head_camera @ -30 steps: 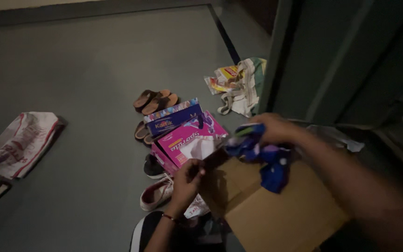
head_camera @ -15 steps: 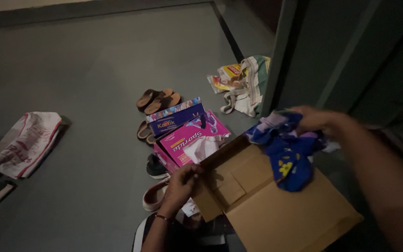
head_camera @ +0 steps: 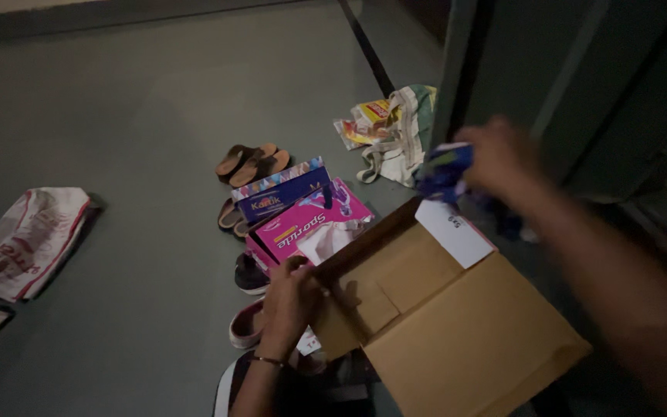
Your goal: The person sits on the floor and wipes the exterior of several cardboard shoe boxes with a cloth. They open one box, wipe its interior, and then close it. The person also handles a pair of beige sandals and a patterned cloth during the process.
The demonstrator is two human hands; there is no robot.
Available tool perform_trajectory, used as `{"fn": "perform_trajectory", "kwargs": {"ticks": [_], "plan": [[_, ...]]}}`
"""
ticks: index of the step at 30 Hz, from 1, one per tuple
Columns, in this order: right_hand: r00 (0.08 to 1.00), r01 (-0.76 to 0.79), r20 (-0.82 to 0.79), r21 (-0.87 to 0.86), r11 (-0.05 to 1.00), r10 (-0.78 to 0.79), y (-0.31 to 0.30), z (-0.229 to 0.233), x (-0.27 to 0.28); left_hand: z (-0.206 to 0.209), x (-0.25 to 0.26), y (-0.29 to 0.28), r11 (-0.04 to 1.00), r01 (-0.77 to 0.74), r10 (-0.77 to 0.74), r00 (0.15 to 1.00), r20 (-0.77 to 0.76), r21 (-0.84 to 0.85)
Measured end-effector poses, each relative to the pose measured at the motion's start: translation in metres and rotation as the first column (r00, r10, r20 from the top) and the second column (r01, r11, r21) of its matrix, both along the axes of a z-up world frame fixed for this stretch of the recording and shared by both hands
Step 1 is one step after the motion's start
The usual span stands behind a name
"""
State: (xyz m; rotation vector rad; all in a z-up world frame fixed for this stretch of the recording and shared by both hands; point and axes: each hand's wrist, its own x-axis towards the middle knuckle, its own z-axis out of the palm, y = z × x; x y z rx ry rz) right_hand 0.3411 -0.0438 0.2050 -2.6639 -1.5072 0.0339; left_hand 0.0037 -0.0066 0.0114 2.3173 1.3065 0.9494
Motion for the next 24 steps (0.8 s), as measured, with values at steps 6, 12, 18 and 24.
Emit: {"fn": "perform_trajectory", "kwargs": {"ticks": [6, 12, 18, 24], "plan": [[0.959, -0.284, -0.017, -0.118, 0.952, 0.284, 0.002, -0.054, -0.043, 0.013, 0.002, -0.008, 0.996, -0.059, 0.066, 0.991, -0.116, 0.065], [0.878, -0.440, 0.174, -0.069, 0.895, 0.445, -0.014, -0.104, -0.023, -0.013, 0.014, 0.005, 0.982, -0.161, 0.148, 0.981, -0.129, -0.096], [0.957, -0.291, 0.044, 0.073, 0.954, 0.288, -0.009, -0.108, -0.016, -0.031, 0.025, 0.010, 0.966, -0.256, 0.252, 0.964, -0.083, -0.034], [0.958, -0.113, -0.214, 0.330, 0.937, 0.190, 0.011, -0.099, 0.049, -0.033, 0.025, 0.001, 0.968, -0.250, 0.250, 0.963, -0.106, 0.010]]}}
